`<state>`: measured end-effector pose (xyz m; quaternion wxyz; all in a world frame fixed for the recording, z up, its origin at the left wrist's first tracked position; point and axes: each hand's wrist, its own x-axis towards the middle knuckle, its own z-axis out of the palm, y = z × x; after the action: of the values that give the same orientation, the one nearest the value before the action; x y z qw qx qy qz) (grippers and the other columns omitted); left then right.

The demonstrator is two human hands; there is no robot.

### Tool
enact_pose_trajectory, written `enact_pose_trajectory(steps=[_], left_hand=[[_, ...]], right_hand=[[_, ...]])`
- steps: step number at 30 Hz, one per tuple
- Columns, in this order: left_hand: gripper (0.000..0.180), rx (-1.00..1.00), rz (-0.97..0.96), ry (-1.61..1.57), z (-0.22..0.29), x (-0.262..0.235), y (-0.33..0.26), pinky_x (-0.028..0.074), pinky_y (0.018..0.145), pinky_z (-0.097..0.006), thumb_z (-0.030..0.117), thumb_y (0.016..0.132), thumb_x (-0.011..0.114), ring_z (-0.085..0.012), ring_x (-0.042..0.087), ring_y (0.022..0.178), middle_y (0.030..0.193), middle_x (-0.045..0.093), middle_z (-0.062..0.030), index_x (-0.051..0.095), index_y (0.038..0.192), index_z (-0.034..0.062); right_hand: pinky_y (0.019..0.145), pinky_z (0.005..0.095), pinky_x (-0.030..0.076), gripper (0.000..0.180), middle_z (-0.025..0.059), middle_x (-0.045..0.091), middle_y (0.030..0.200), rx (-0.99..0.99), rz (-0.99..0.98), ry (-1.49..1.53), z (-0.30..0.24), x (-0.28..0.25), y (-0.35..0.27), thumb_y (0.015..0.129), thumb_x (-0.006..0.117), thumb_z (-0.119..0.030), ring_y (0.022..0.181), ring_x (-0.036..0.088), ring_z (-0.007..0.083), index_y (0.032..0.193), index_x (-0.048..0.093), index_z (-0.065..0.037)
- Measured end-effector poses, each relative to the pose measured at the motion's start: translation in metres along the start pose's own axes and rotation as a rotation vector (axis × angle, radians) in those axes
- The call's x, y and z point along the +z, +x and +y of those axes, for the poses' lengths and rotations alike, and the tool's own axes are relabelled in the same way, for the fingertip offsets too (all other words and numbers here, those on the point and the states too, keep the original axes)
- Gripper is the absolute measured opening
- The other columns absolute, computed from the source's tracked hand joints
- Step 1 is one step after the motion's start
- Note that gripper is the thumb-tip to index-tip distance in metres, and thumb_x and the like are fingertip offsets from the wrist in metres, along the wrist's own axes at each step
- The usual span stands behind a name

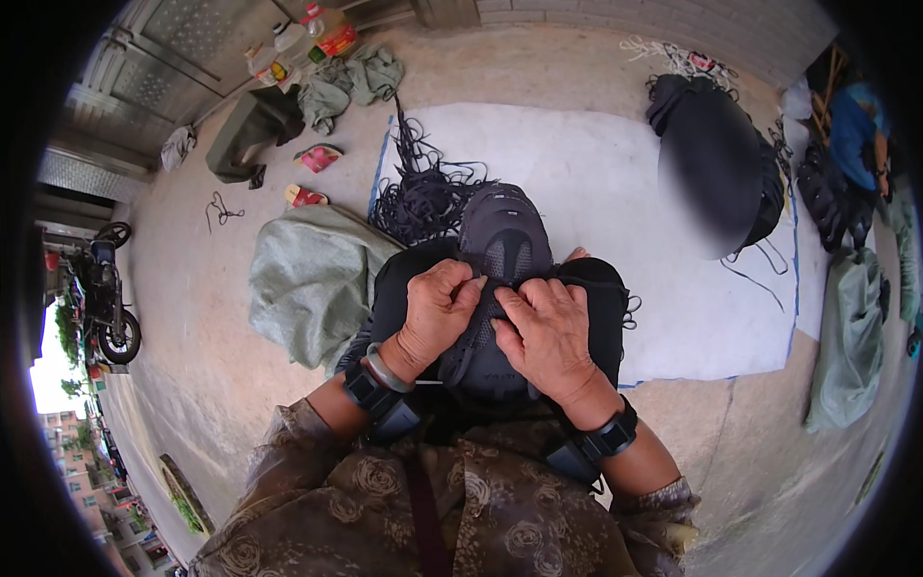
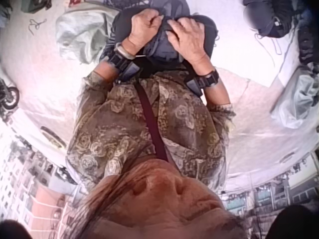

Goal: Lacing a black sneaker while sitting in a shoe assembly area.

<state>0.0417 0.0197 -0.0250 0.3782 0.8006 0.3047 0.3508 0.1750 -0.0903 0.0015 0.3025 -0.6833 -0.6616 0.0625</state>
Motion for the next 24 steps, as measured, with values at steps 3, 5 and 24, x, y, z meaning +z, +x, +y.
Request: enact_pose_trajectory(steps=[3, 5, 24], left_hand=[[0.010, 0.110, -0.034, 0.032, 0.001, -0.001, -0.004, 0.043, 0.051, -0.033, -0.005, 0.074, 0.063, -0.0275, 0.053, 0.055, 0.065, 0.051, -0.0126, 0.054, 0.074, 0.0002], [0.011, 0.141, -0.056, 0.075, 0.002, -0.001, -0.001, 0.042, 0.051, -0.032, -0.004, 0.074, 0.063, -0.0253, 0.051, 0.054, 0.064, 0.050, -0.0123, 0.053, 0.073, 0.0006], [0.055, 0.159, -0.489, 0.489, 0.030, -0.032, -0.001, 0.052, 0.076, -0.038, 0.016, 0.070, 0.069, -0.0350, 0.063, 0.089, 0.100, 0.062, -0.0205, 0.051, 0.117, -0.0060]], right_hand=[[0.074, 0.0361, 0.036, 0.032, 0.0036, 0.051, 0.084, 0.024, 0.027, -0.017, 0.001, 0.005, 0.002, 0.068, 0.070, -0.019, 0.082, 0.051, 0.0219, 0.098, 0.065, -0.008], [0.072, 0.0359, 0.035, 0.031, 0.0024, 0.052, 0.083, 0.016, 0.057, -0.024, 0.002, 0.007, 0.002, 0.068, 0.070, -0.020, 0.081, 0.051, 0.0210, 0.097, 0.066, -0.010], [0.075, 0.0369, 0.034, 0.024, 0.0020, 0.053, 0.081, 0.100, 0.017, 0.058, 0.000, 0.005, 0.004, 0.070, 0.067, -0.015, 0.082, 0.051, 0.0209, 0.093, 0.065, -0.011]])
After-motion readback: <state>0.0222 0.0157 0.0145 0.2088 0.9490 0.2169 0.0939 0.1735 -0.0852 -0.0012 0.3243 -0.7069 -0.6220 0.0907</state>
